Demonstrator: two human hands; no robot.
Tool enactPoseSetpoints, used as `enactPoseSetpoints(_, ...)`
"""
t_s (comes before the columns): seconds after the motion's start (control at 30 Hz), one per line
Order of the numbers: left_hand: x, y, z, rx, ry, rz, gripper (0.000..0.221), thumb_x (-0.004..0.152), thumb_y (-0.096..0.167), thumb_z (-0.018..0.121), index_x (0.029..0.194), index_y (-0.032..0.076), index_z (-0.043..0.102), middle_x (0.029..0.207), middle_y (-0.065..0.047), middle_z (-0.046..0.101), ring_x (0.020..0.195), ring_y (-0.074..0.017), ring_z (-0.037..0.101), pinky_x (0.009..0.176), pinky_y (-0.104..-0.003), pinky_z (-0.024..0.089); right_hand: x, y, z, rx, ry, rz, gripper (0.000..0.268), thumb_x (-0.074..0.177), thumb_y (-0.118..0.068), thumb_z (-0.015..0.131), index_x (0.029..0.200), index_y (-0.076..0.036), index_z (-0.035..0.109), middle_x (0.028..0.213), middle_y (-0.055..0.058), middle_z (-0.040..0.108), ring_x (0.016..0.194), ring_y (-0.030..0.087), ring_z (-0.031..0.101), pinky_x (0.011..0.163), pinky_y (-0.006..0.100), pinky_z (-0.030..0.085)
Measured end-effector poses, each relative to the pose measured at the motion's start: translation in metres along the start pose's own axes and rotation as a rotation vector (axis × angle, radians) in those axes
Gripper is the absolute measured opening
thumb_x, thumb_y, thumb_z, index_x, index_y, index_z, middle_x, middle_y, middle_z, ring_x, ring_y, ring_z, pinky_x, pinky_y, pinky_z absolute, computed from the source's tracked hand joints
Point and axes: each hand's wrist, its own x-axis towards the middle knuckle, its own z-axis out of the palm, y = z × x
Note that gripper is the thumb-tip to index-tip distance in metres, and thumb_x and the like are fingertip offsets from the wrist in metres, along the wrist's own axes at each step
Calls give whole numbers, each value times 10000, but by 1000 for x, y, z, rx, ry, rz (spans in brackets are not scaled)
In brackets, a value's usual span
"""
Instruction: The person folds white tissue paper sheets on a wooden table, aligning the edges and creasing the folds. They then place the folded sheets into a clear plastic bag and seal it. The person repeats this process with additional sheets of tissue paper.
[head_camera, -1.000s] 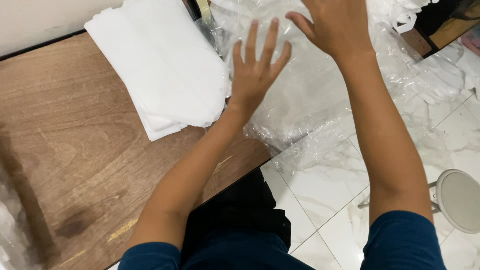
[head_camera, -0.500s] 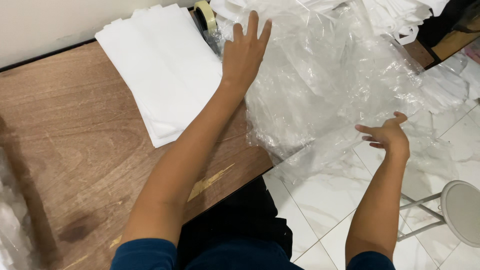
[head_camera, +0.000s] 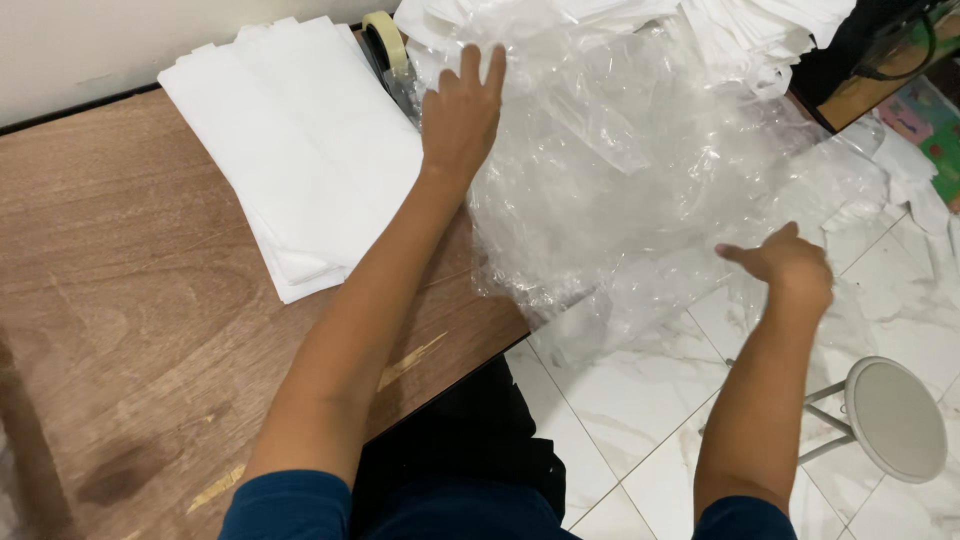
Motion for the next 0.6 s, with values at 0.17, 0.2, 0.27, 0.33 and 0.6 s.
enactPoseSetpoints(0.17, 31, -41, -14, -110, 228, -284, 306, 869, 370, 745, 838, 186, 503, 818, 7, 450, 392, -142, 509, 304, -291, 369, 39, -12, 65, -456, 103, -146, 699, 938, -600, 509, 1318, -17, 566, 1419, 257, 470, 1292, 475, 434, 1015, 566, 356)
enactPoseSetpoints(0.2, 35, -56, -10, -104, 226, -285, 306, 869, 370, 745, 838, 186, 503, 818, 7, 450, 392, -142, 509, 304, -291, 369, 20, -26, 66, -456, 100, -152, 699, 938, -600, 509, 1318, -17, 566, 1419, 257, 470, 1292, 475, 434, 1015, 566, 356)
enactPoseSetpoints(0.27, 41, -85, -1, -215, 182, -359, 168, 982, 271, 540, 881, 148, 595, 714, -53, 589, 539, -259, 616, 426, -389, 516, -18, -53, 70, -240, -198, -506, 676, 889, -564, 509, 1428, -156, 519, 1474, 59, 504, 1307, 315, 512, 1051, 443, 402)
enactPoseSetpoints(0.33, 26, -121, -22, -523, 59, -455, 231, 1013, 224, 500, 807, 119, 516, 658, -62, 551, 494, -260, 607, 454, -407, 495, -48, -84, 60, -84, -234, -562, 738, 903, -535, 530, 1494, -249, 194, 1549, 119, 269, 1384, 339, 392, 1091, 479, 350)
enactPoseSetpoints(0.6, -37, -147, -138, -260, -589, -430, 1645, 640, 662, 1001, 1626, 85, -182, 1535, -218, -315, 1499, -554, -61, 1135, -765, 243, -47, -169, 60, 627, -357, -1457, 856, 1101, -274, 595, 1576, -213, -114, 1671, 21, -177, 1598, 370, -51, 1275, 572, 192)
